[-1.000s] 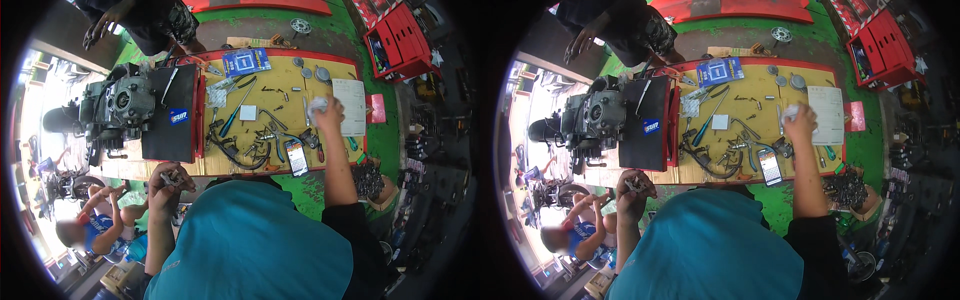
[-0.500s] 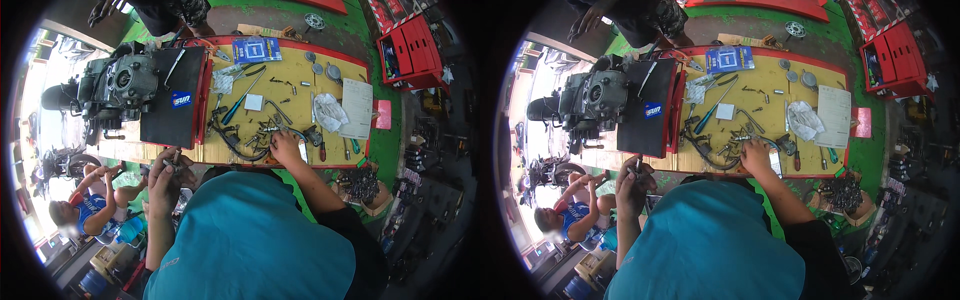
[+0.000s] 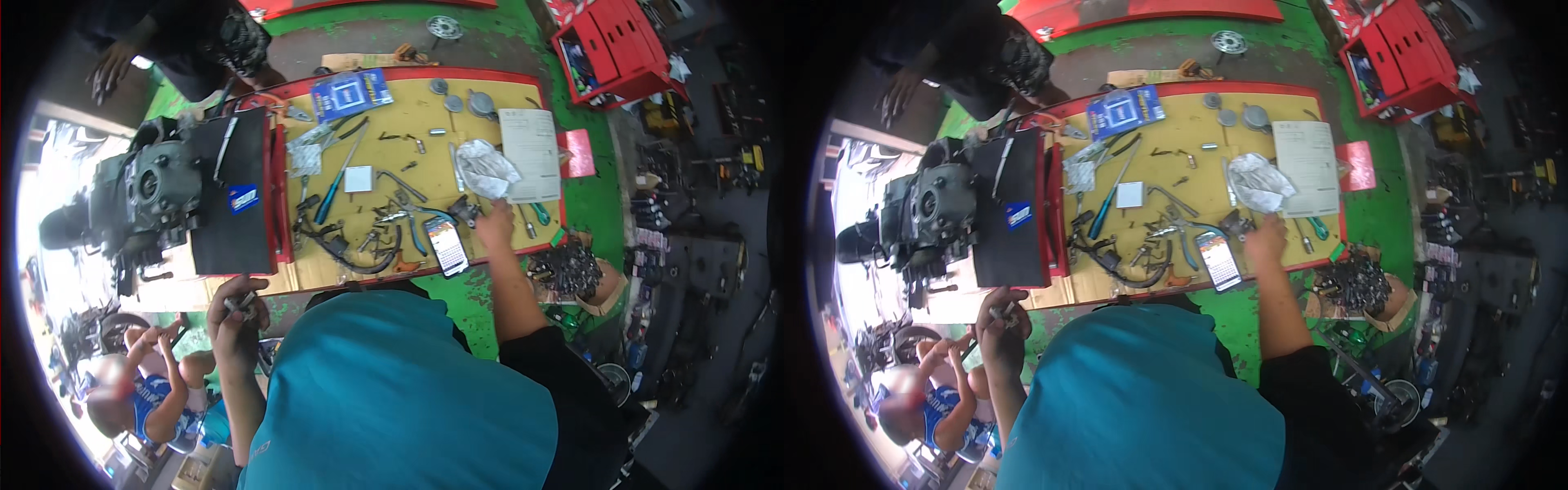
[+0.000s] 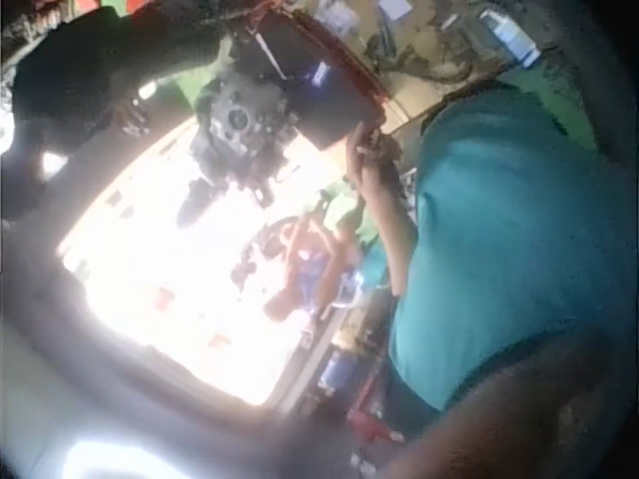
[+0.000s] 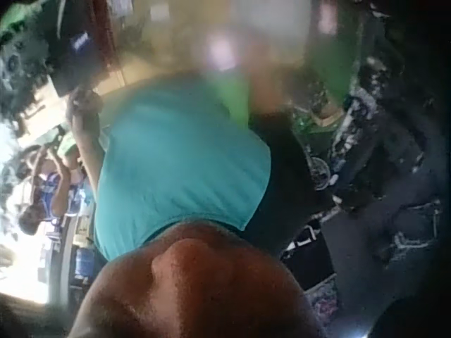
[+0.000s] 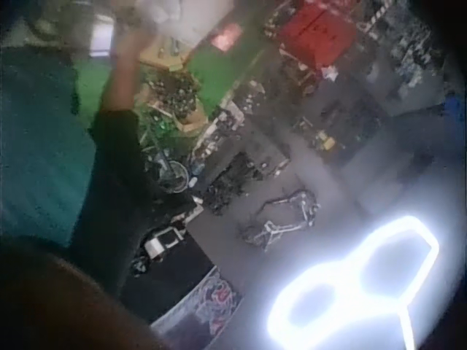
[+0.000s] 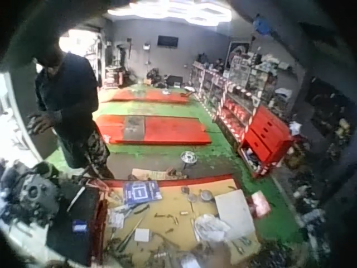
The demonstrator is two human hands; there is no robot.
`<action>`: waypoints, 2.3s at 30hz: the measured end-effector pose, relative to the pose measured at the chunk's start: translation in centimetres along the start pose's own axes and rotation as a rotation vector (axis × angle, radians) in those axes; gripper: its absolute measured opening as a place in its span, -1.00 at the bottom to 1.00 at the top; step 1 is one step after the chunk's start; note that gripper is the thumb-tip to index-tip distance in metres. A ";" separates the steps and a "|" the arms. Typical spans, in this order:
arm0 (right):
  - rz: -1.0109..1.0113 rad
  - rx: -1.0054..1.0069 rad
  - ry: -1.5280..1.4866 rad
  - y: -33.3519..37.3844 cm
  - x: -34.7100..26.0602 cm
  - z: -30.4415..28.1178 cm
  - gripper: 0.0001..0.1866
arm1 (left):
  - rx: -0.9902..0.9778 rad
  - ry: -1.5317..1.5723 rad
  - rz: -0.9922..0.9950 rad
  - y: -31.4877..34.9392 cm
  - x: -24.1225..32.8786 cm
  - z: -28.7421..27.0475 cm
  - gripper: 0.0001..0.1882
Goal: The person assembles a motorcycle engine on a workbench, inserting a piston into the cylinder and securing it with a wrist pin. They then handle small components, wiping them with a cloth, while another person assists by holding the engine block.
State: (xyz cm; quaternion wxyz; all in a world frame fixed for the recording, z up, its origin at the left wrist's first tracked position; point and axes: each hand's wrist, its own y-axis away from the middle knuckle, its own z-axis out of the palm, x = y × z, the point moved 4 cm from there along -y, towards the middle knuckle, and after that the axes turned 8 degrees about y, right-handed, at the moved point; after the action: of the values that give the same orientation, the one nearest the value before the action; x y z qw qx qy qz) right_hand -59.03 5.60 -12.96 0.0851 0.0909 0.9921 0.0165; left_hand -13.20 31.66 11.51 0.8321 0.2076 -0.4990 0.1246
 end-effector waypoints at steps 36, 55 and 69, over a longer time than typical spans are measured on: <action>-1.025 -0.301 -0.748 21.4 -27.9 -27.6 -0.59 | -0.065 0.119 -0.138 -3.6 3.8 -3.5 -0.72; -1.090 -0.116 -0.567 23.4 -29.4 -29.8 -0.57 | -0.103 -0.174 -0.043 -3.5 5.4 -3.1 -0.71; -1.105 -0.100 -0.665 22.1 -30.2 -29.8 -0.65 | -0.093 -0.315 0.115 -4.4 6.2 -3.1 -0.67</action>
State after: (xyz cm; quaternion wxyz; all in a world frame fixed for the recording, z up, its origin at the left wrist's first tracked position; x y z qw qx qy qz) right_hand -30.95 21.25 22.44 0.3878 -0.4370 0.8115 -0.0127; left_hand -6.06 29.24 14.71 0.7437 0.1570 -0.6396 0.1147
